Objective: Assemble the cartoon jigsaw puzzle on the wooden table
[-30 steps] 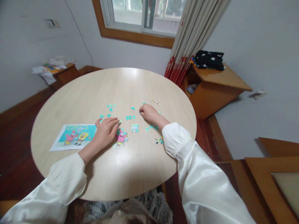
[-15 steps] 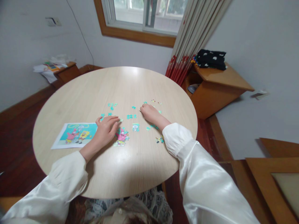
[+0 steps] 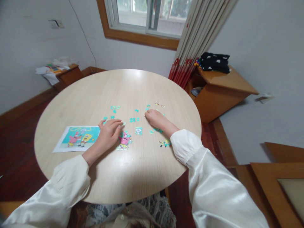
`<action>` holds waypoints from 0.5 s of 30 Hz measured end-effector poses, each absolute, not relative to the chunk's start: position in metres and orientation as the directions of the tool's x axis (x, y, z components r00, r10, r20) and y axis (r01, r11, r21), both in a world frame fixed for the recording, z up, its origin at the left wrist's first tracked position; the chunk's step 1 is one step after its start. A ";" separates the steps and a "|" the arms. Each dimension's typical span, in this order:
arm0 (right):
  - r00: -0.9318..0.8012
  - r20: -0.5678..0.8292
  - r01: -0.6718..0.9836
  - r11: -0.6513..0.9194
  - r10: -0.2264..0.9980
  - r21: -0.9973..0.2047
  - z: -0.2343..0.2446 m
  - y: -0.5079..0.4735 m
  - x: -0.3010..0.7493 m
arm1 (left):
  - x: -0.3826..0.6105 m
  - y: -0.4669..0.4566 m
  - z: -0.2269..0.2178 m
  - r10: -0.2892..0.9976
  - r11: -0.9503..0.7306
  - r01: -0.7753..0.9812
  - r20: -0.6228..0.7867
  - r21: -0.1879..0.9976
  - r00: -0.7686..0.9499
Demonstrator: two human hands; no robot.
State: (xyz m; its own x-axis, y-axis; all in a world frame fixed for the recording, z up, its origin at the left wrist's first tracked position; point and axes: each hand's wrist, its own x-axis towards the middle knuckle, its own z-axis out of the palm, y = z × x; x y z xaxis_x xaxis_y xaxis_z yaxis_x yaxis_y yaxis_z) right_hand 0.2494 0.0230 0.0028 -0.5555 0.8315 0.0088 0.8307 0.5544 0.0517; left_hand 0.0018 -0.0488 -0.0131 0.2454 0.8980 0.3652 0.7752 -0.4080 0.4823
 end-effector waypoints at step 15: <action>-0.337 0.148 0.922 0.358 0.930 -0.147 0.018 0.013 0.333 | -0.001 -0.048 -0.012 0.901 -0.398 0.766 0.373 0.504 0.222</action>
State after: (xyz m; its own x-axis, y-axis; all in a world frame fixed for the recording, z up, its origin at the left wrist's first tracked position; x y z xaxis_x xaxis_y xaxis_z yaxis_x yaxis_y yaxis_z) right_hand 0.3330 0.0127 0.0179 -0.3373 0.9296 0.1484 0.9221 0.3580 -0.1471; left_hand -0.0006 -0.0477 -0.0117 0.2225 0.9008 0.3729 0.7662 -0.3981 0.5045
